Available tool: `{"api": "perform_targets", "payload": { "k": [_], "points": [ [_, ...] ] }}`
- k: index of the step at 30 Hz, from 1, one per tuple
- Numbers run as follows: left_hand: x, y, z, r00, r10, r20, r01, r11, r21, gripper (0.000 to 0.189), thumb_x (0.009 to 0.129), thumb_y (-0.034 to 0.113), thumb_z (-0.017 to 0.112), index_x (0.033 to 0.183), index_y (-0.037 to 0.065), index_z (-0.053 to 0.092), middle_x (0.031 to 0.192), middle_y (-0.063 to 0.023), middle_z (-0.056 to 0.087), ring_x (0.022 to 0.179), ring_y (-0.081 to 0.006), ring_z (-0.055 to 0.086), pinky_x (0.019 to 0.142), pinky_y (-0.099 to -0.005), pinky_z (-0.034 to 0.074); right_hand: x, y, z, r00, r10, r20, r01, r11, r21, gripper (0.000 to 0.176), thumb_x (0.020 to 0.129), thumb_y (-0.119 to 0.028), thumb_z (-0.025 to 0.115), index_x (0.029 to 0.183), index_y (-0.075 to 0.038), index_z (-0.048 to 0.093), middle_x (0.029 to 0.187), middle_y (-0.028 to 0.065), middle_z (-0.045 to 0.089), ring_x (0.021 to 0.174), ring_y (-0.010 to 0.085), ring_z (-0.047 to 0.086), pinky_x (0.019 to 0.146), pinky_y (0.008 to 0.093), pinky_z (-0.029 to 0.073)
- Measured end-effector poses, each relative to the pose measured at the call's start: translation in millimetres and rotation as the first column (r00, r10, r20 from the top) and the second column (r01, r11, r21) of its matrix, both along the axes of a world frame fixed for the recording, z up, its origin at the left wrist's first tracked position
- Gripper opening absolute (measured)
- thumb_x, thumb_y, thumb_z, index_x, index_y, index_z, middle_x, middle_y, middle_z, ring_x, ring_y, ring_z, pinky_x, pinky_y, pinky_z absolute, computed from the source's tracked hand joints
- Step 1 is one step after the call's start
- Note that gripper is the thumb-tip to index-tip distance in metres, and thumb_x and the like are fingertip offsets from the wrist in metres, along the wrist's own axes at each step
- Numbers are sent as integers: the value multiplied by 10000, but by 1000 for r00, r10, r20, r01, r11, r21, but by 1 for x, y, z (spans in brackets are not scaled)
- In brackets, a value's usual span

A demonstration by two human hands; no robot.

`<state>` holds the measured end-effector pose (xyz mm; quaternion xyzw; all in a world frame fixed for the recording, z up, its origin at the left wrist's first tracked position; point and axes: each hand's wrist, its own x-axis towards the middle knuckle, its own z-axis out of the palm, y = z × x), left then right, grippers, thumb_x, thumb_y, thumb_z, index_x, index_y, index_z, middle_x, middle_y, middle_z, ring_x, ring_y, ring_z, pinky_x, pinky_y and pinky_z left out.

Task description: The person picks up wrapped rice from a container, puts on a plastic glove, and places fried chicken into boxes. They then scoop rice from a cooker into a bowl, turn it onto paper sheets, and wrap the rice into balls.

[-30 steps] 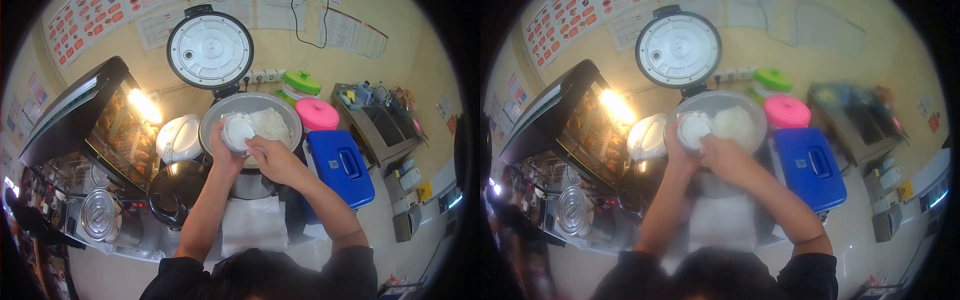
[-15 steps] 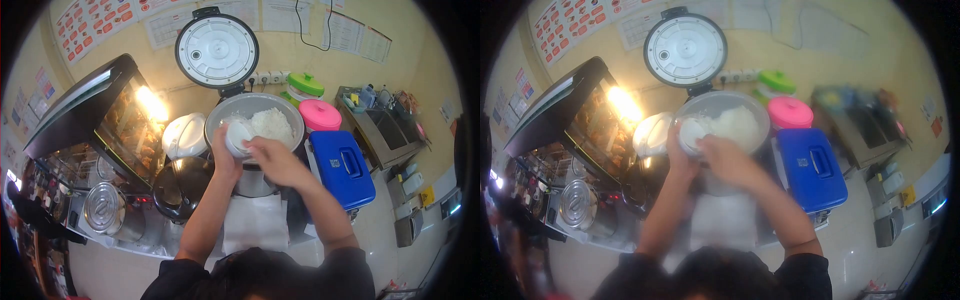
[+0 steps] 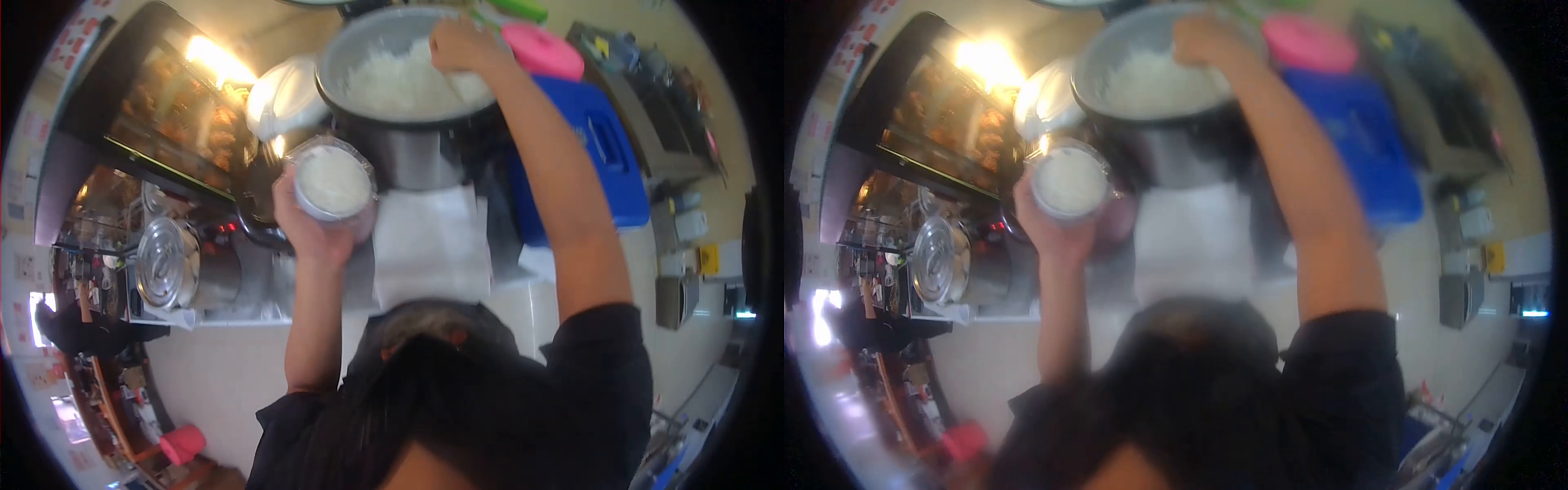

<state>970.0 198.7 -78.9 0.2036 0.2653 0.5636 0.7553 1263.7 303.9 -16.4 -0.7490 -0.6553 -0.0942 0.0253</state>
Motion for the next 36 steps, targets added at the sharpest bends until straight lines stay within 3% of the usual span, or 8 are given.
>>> {"api": "perform_targets", "payload": {
  "k": [5, 10, 14, 16, 19, 22, 29, 36],
  "points": [
    [-27, -33, -16, 991, 4, -136, -11, 999, -50, 459, 971, 442, 433, 1207, 79, 585, 1180, -98, 632, 1092, -304, 630, 824, -533, 558, -4, -11, 14, 995, -94, -24, 82, 948, -309, 461, 900, -248, 620, 1265, 35, 606, 1228, 288, 631, 1204, 345, 601, 1007, 473, 470],
    [-33, -50, -62, 971, -162, -178, 145, 984, -103, 412, 999, 373, 437, 1249, 68, 557, 1200, -84, 626, 1116, -281, 624, 869, -480, 554, 15, -6, -25, 996, 79, -27, -74, 983, 168, 369, 870, -237, 618, 1119, 28, 681, 1104, 261, 682, 1064, 404, 641, 930, 480, 492],
    [-19, -53, -129, 887, -359, -290, 326, 932, -159, 393, 984, 315, 525, 1295, 74, 530, 1250, -83, 608, 1116, -277, 627, 896, -436, 543, -18, -85, -8, 940, 316, -128, -160, 741, 652, 355, 894, -271, 599, 1069, 24, 692, 1078, 253, 685, 1024, 421, 639, 912, 488, 489],
    [17, -62, -124, 635, -229, -738, 439, 893, 101, 519, 883, 350, 679, 1302, 82, 530, 1290, -112, 577, 1131, -318, 601, 877, -467, 538, -37, -134, -2, 862, 472, -184, -113, 534, 838, 362, 905, -292, 596, 1050, 25, 694, 1064, 249, 686, 1012, 424, 636, 908, 491, 485],
    [52, -62, -184, 40, 423, -905, 791, 540, 288, 783, 730, 349, 816, 1396, 134, 464, 1306, -139, 534, 1176, -367, 518, 876, -488, 540, -58, -206, -33, 709, 480, -517, 19, 719, 694, 166, 867, -12, 628, 1024, -25, 682, 1004, 124, 674, 947, 287, 615, 794, 418, 503],
    [65, -66, -228, -68, 514, -855, 869, 452, 202, 779, 673, 368, 830, 1353, 159, 512, 1299, -153, 522, 1125, -386, 514, 863, -476, 545, -70, -252, -87, 714, 351, -606, -47, 887, 459, 155, 819, 44, 634, 949, -26, 681, 964, 107, 662, 899, 275, 608, 799, 382, 496],
    [62, -51, -208, -57, 458, -887, 908, 393, 144, 700, 629, 301, 829, 1272, 187, 576, 1259, -128, 536, 1121, -365, 509, 870, -438, 545, -76, -319, -230, 908, 117, -402, -275, 891, -361, 149, 801, -97, 684, 936, -46, 723, 1006, 71, 644, 1009, 275, 578, 881, 456, 480],
    [53, -56, -161, 39, 483, -875, 886, 389, 253, 668, 585, 272, 820, 1218, 194, 623, 1269, -93, 556, 1139, -344, 515, 866, -435, 548, -71, -332, -253, 808, 183, -560, -328, 929, -169, 449, 741, -166, 782, 1163, -62, 667, 1311, 88, 582, 1225, 285, 522, 998, 451, 443]
  ]
}}
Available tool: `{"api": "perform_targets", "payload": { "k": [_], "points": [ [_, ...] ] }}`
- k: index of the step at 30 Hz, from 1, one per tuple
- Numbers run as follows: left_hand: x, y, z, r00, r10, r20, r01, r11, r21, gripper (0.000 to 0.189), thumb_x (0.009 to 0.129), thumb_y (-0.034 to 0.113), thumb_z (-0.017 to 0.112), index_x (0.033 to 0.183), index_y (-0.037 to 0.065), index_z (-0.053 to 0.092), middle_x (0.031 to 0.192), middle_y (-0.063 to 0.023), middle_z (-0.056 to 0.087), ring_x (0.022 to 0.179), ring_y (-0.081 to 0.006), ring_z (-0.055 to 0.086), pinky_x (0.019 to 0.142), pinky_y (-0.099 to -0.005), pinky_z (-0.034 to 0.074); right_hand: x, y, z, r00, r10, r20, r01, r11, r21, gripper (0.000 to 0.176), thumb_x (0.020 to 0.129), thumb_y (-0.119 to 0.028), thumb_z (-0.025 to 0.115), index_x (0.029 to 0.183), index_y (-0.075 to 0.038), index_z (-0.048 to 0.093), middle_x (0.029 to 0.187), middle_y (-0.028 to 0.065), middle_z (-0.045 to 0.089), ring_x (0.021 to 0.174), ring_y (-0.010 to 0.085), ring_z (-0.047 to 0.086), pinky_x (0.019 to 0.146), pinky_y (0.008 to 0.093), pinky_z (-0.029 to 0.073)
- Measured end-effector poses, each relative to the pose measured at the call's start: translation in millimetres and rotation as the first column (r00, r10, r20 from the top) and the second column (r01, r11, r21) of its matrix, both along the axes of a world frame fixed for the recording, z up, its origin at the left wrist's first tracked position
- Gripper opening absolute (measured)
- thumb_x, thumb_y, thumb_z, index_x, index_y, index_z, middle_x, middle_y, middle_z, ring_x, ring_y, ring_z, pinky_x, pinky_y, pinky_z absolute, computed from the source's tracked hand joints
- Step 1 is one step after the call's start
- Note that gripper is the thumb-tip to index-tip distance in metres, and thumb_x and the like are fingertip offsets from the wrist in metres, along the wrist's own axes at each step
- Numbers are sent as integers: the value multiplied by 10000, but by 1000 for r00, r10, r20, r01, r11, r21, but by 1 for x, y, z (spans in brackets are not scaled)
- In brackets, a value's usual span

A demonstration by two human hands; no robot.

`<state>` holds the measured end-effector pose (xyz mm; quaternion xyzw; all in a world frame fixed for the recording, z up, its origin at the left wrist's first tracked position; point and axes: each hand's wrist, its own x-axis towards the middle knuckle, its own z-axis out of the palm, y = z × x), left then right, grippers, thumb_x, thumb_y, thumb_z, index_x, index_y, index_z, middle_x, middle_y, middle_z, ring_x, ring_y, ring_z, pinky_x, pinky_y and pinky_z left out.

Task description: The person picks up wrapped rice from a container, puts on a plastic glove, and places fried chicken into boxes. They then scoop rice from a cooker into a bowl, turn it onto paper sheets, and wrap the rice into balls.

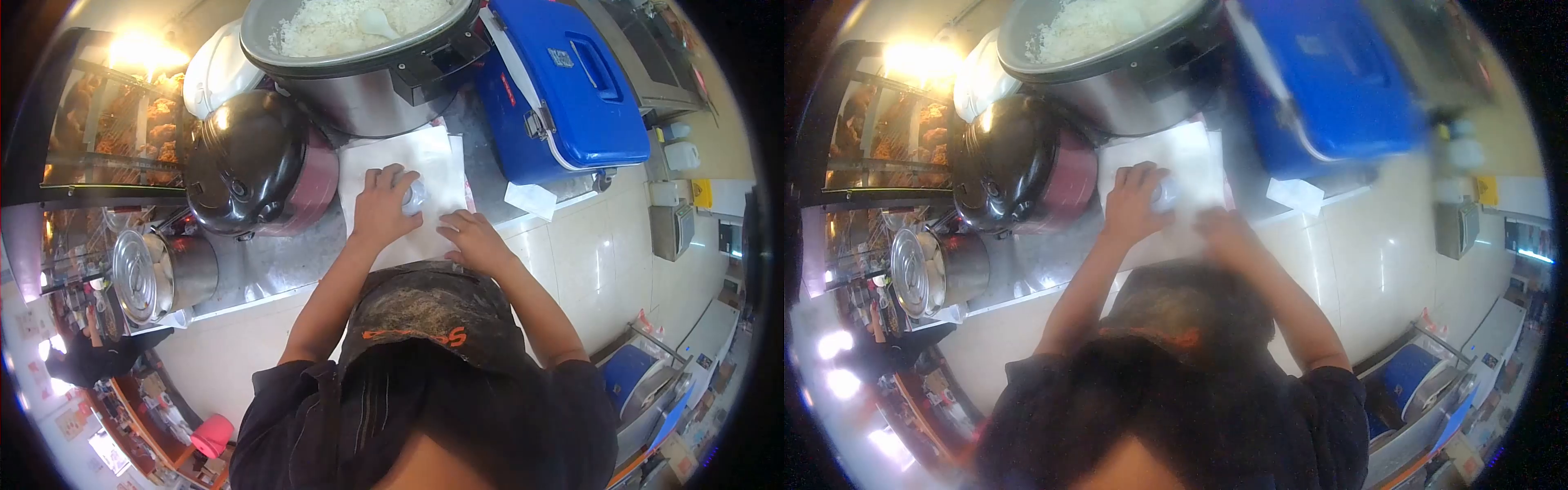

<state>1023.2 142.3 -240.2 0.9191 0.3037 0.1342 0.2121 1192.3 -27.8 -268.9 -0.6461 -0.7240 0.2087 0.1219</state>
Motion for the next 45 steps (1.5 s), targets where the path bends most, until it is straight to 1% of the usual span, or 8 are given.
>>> {"api": "perform_targets", "payload": {
  "k": [9, 19, 23, 28, 32, 35, 40, 45],
  "points": [
    [-42, -2, 55, 968, 110, 225, -109, 994, -19, 670, 598, 233, 832, 1223, 153, 603, 1263, -106, 571, 1128, -359, 535, 882, -455, 519, 7, -14, -31, 994, 99, 39, -101, 994, 38, 419, 778, -107, 727, 1185, -56, 643, 1333, 103, 589, 1275, 293, 523, 1052, 438, 427],
    [-191, -32, -8, 857, 438, -271, -433, 898, 80, 641, 600, 220, 826, 1187, 123, 587, 1208, -92, 587, 1093, -367, 539, 856, -474, 536, -4, 0, -8, 993, 63, 102, -65, 998, 16, 317, 702, -72, 658, 1012, -4, 663, 964, 132, 667, 1008, 310, 621, 923, 415, 492],
    [-195, -29, -15, 873, 447, -197, -446, 893, 52, 660, 615, 244, 834, 1212, 108, 586, 1227, -106, 585, 1108, -368, 535, 887, -466, 519, -1, 8, -8, 986, 112, 122, -103, 991, -82, 192, 715, -71, 678, 901, -24, 673, 855, 114, 643, 918, 308, 616, 836, 421, 507],
    [-145, -33, 1, 922, 353, 160, -355, 935, -18, 688, 657, 304, 855, 1256, 103, 584, 1285, -136, 564, 1143, -366, 526, 941, -456, 484, 0, 20, 4, 998, 62, 10, -59, 981, -183, 162, 759, -35, 692, 921, -24, 690, 922, 131, 648, 974, 323, 614, 861, 417, 511],
    [-61, -11, 13, 947, 198, 254, -215, 976, 44, 702, 677, 323, 855, 1289, 128, 570, 1331, -126, 530, 1176, -355, 508, 925, -448, 498, 16, 27, -13, 991, 8, -136, -19, 996, -83, 239, 760, 30, 643, 988, -17, 699, 1056, 139, 661, 1067, 337, 604, 924, 415, 504],
    [-1, 15, 4, 975, 109, 195, -108, 994, -15, 708, 675, 321, 848, 1301, 152, 564, 1317, -103, 536, 1183, -346, 505, 913, -446, 518, 42, 51, -30, 974, -226, -21, 227, 971, 74, 373, 759, 69, 593, 1105, -29, 693, 1219, 144, 643, 1181, 344, 571, 987, 395, 485],
    [44, 42, -21, 992, -98, -74, 96, 995, -29, 721, 631, 315, 863, 1281, 164, 589, 1284, -82, 551, 1195, -339, 497, 926, -450, 535, 84, 109, -43, 992, -23, 126, 4, 989, 150, 509, 840, 27, 544, 1332, -87, 602, 1495, 96, 485, 1416, 262, 407, 1116, 428, 371],
    [55, 47, -22, 926, -232, -299, 203, 971, -124, 753, 580, 208, 860, 1283, 186, 590, 1308, -90, 536, 1196, -356, 485, 940, -452, 532, 78, 125, -58, 977, -62, 202, 81, 992, -92, 465, 962, -100, 528, 1423, -155, 520, 1582, -22, 375, 1470, 176, 321, 1117, 521, 330]
  ]
}}
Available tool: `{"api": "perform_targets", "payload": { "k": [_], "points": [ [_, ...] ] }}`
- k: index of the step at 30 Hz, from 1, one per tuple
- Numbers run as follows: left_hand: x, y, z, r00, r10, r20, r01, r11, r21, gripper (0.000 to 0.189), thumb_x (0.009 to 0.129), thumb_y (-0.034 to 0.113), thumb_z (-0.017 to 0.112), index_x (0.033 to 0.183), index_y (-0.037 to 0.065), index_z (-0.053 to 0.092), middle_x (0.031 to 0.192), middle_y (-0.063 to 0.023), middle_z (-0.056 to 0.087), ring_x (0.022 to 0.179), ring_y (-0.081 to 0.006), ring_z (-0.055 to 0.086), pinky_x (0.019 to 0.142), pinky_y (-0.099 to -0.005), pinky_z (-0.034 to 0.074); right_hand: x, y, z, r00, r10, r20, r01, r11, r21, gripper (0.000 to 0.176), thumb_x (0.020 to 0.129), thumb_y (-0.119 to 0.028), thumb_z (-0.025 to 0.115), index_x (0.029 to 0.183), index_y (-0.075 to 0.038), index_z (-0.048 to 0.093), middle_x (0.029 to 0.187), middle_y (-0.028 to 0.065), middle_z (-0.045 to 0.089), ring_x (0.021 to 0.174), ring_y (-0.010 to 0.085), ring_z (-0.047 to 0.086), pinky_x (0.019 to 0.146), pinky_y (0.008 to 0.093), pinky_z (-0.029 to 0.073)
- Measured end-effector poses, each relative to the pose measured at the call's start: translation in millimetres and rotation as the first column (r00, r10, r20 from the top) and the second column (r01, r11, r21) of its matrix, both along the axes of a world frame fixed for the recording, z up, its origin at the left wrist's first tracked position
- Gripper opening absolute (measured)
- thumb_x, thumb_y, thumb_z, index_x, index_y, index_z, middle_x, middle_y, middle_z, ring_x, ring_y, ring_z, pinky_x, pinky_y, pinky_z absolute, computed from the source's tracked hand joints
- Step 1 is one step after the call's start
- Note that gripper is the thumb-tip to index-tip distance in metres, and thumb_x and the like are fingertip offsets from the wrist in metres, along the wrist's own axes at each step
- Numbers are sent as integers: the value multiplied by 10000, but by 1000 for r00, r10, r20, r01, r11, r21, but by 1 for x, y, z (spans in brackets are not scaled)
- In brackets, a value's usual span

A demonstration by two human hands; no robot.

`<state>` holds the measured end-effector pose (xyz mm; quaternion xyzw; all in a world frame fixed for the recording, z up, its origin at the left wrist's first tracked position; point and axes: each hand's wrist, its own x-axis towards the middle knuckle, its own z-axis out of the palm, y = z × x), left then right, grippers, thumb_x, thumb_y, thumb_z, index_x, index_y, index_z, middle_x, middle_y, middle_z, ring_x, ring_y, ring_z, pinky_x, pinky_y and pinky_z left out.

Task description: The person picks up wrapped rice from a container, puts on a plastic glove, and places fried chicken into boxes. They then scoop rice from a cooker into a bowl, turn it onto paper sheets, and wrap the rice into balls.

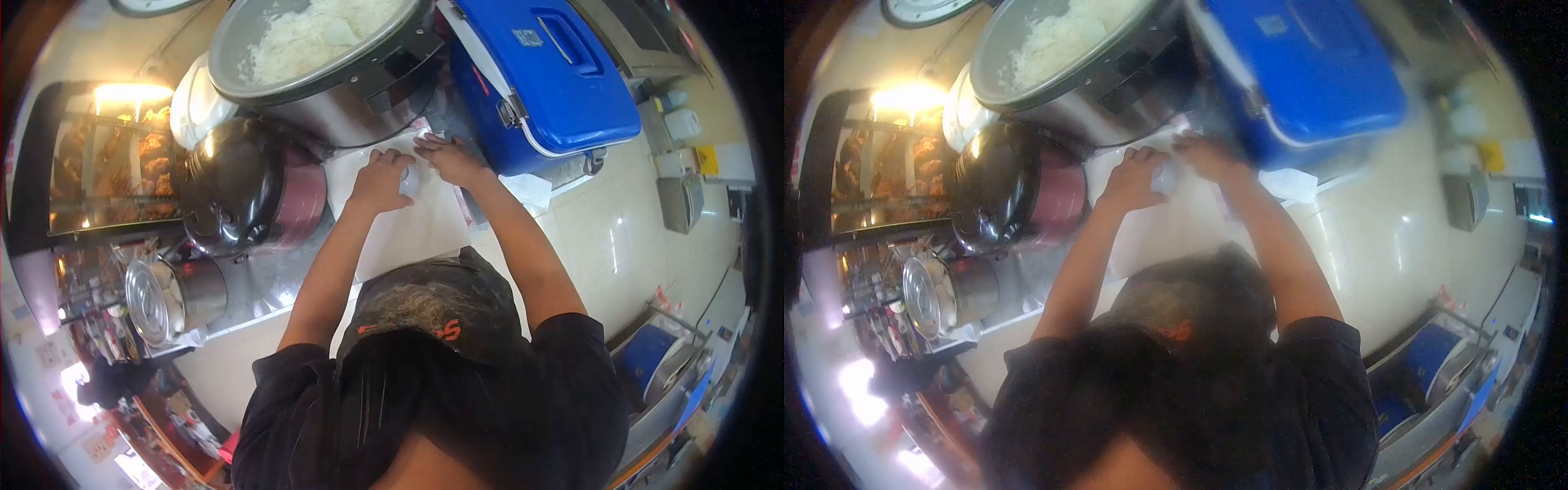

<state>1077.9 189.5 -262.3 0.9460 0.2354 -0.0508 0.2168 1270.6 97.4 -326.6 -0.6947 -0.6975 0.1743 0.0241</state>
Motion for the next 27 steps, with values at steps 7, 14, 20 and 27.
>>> {"api": "perform_targets", "payload": {
  "k": [7, 14, 20, 27],
  "points": [
    [-2, 4, -10, 991, -129, -21, 130, 991, 18, 758, 542, 62, 761, 1258, 219, 571, 1295, -91, 516, 1166, -364, 490, 916, -439, 538, -3, 1, -18, 998, -63, 25, 64, 997, -51, 498, 969, -125, 531, 1456, -217, 486, 1606, -82, 319, 1485, 135, 278, 1117, 652, 281],
    [-18, 6, -2, 958, -282, -46, 282, 959, -8, 767, 518, 53, 791, 1230, 232, 570, 1275, -67, 518, 1164, -346, 492, 881, -424, 548, -4, 12, 2, 997, -46, 61, 55, 984, -167, 527, 954, -121, 558, 1464, -221, 472, 1609, -86, 312, 1490, 130, 262, 1107, 696, 258],
    [-28, -1, 3, 961, -275, -32, 274, 961, -30, 752, 507, 50, 798, 1204, 231, 582, 1262, -51, 525, 1162, -325, 496, 850, -422, 558, -1, 11, -18, 998, -34, 61, 40, 995, -97, 513, 943, -132, 580, 1444, -209, 500, 1602, -82, 330, 1489, 149, 268, 1104, 699, 256],
    [-40, -12, 34, 976, -141, 165, 143, 990, -3, 699, 529, 70, 751, 1192, 211, 584, 1264, -63, 526, 1145, -341, 507, 819, -429, 554, -21, 5, 28, 980, -125, 154, 121, 992, 37, 457, 918, -125, 595, 1373, -123, 558, 1533, 20, 432, 1406, 244, 401, 1125, 628, 298]
  ]
}}
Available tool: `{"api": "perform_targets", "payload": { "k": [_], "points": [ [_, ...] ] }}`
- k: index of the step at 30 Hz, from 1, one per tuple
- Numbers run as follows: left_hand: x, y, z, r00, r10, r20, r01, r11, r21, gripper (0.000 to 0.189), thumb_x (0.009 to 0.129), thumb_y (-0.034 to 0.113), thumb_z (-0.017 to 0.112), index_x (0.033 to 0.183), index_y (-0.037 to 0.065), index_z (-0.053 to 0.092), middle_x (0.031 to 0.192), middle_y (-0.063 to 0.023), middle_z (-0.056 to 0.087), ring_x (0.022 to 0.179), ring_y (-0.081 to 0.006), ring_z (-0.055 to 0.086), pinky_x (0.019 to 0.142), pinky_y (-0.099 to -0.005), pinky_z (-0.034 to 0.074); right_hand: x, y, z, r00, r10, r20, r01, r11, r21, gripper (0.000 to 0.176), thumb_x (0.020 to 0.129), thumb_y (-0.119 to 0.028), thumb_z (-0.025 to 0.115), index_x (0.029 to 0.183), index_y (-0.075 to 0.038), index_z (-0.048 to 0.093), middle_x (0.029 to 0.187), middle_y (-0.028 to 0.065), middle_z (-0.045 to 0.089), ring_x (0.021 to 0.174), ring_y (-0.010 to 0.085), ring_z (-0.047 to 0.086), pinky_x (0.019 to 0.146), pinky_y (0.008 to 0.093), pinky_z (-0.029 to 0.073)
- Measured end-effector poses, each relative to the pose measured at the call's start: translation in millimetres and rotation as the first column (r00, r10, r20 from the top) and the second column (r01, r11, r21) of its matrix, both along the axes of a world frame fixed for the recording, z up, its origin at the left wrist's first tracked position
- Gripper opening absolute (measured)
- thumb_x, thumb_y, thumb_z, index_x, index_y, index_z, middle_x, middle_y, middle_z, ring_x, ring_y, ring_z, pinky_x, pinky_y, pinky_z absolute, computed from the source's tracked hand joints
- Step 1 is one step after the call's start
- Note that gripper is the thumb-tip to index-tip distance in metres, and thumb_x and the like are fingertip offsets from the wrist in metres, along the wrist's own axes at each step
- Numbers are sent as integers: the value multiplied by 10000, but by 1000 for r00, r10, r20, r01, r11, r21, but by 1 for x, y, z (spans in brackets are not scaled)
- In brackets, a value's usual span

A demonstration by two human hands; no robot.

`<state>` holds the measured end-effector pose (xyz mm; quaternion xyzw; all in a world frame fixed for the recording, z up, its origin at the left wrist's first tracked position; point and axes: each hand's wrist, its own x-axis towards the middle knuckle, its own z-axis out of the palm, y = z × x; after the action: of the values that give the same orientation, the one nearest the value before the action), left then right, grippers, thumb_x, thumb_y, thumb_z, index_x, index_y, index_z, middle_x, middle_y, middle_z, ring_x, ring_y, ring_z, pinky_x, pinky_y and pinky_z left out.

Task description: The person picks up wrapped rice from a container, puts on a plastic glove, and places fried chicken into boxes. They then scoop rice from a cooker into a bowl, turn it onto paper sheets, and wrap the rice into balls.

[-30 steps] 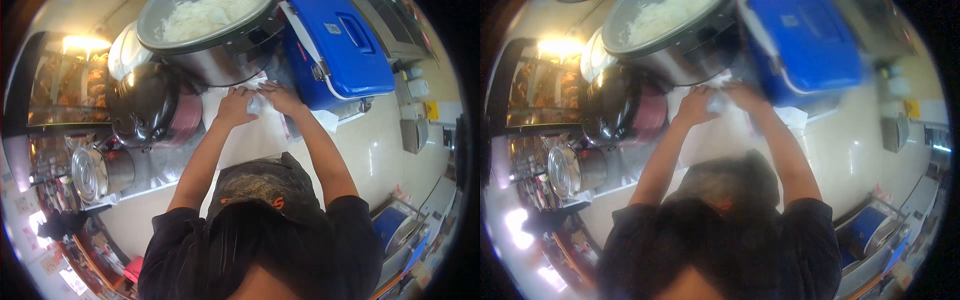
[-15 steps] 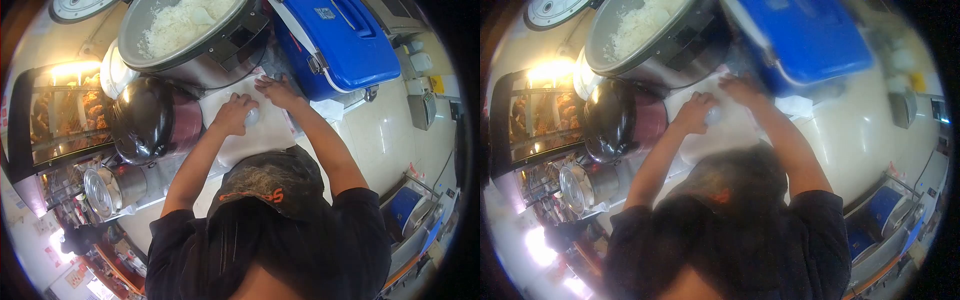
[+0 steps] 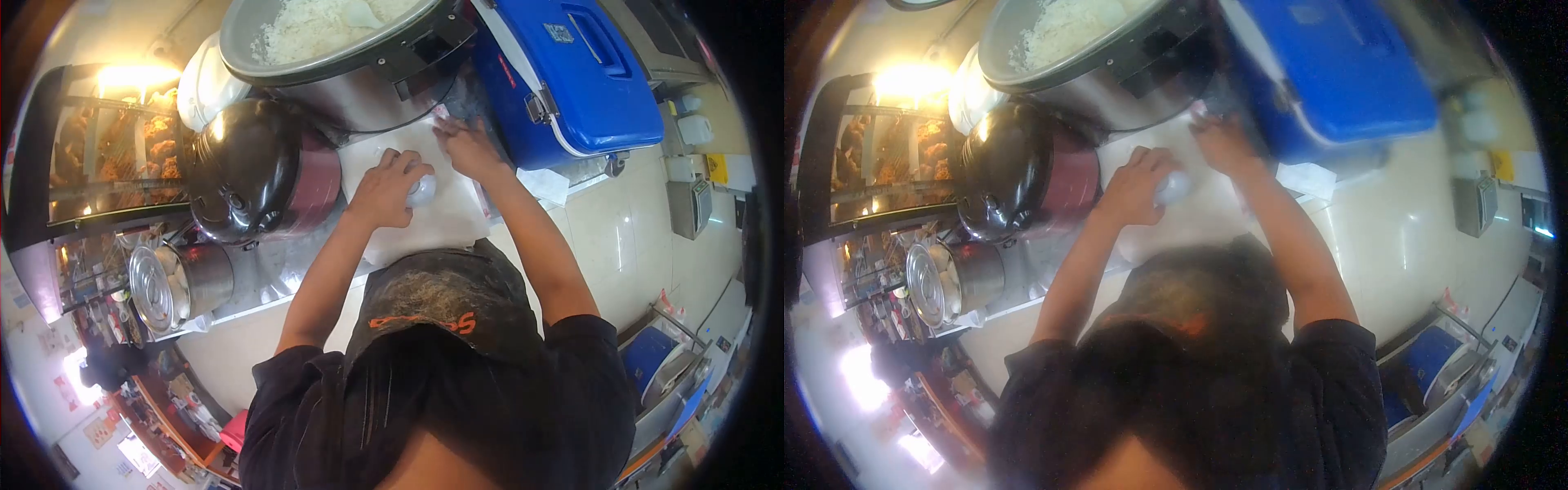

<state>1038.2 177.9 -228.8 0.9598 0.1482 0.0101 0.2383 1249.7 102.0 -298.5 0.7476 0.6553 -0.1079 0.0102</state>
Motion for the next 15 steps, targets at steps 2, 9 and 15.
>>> {"api": "perform_targets", "payload": {
  "k": [2, 9, 15],
  "points": [
    [-18, -8, 34, 993, 94, 75, -97, 995, 24, 686, 541, 83, 742, 1199, 201, 586, 1268, -71, 530, 1150, -350, 508, 821, -437, 552, -5, -16, 28, 992, -37, -119, 38, 999, 6, 419, 907, -138, 607, 1323, -92, 591, 1464, 64, 501, 1341, 263, 468, 1124, 555, 340],
    [-184, -61, 36, 844, 528, -98, -522, 849, 76, 702, 543, 110, 779, 1214, 169, 582, 1260, -109, 539, 1162, -372, 506, 860, -474, 535, -34, -136, 30, 900, 398, -176, -408, 913, -24, 387, 804, -87, 609, 1180, 2, 634, 1196, 129, 631, 1167, 301, 574, 1017, 412, 458],
    [-258, -60, -43, 693, 718, -69, -688, 687, 233, 772, 587, 174, 795, 1312, 148, 533, 1332, -159, 494, 1238, -431, 443, 957, -515, 488, -38, -148, 31, 883, 466, -57, -460, 884, 88, 374, 802, -51, 568, 1165, 20, 625, 1098, 121, 638, 1107, 283, 587, 980, 355, 477]
  ]
}}
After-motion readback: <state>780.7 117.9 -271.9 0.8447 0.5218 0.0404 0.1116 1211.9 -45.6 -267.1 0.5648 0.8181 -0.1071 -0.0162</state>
